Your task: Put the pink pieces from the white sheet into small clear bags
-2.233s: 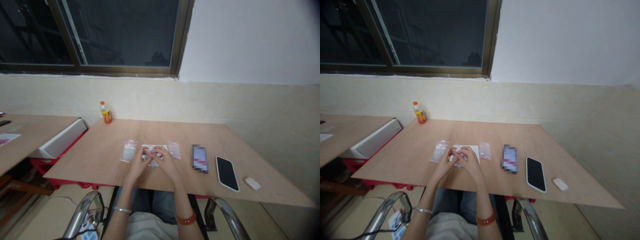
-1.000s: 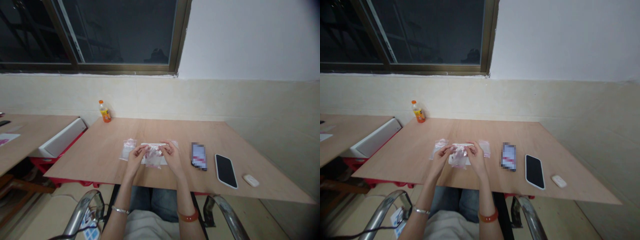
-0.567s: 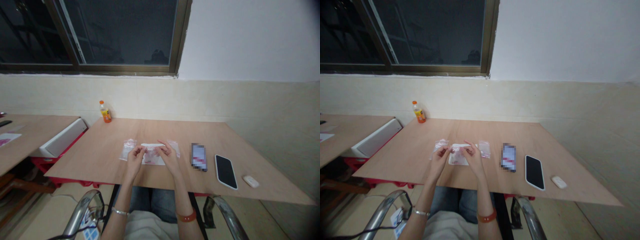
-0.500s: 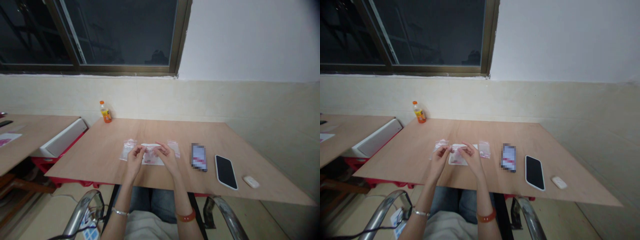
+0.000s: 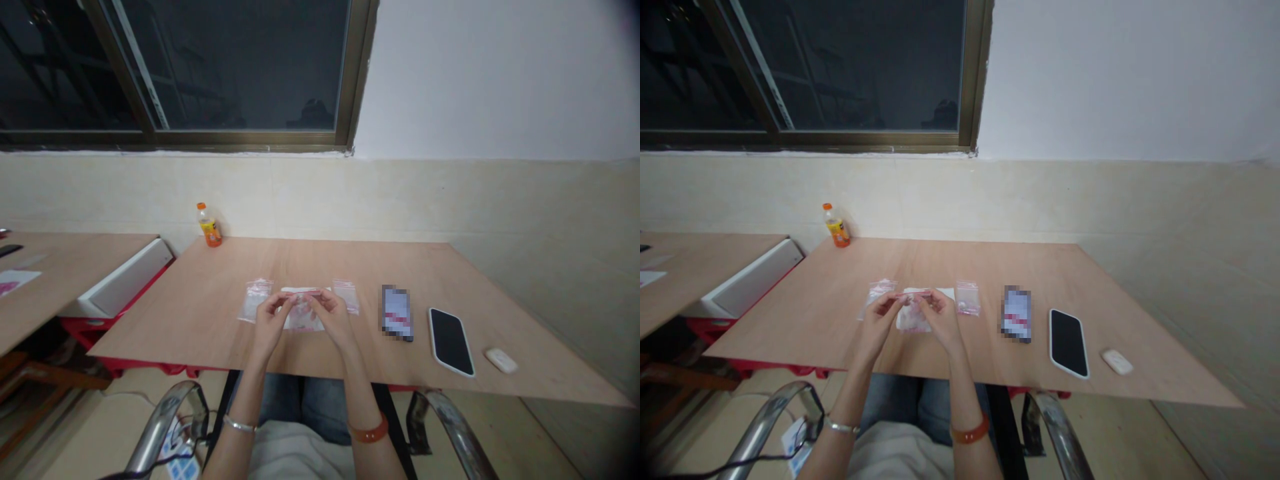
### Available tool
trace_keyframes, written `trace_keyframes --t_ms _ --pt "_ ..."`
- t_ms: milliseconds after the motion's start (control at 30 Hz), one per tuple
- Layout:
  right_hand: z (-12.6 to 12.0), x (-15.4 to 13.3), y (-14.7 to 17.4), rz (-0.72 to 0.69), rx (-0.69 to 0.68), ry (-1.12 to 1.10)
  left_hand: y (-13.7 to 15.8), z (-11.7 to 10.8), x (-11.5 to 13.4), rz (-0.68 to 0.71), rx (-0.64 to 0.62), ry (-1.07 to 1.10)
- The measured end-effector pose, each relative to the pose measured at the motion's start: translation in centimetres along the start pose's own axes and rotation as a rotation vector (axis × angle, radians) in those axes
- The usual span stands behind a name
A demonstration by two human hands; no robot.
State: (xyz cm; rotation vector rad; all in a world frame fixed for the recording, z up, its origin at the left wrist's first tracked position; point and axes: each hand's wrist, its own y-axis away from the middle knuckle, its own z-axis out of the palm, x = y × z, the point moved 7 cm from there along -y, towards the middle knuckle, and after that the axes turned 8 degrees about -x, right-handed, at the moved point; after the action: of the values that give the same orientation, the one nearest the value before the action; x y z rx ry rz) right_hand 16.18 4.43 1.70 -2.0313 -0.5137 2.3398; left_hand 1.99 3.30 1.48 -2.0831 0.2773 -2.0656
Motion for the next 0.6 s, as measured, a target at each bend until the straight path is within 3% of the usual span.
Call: trace_keyframes --t_ms 600 --pt "-0.17 0.15 0.16 0.019 0.027 0.042 0.24 -0.10 0.65 0.063 -0.041 -0.142"
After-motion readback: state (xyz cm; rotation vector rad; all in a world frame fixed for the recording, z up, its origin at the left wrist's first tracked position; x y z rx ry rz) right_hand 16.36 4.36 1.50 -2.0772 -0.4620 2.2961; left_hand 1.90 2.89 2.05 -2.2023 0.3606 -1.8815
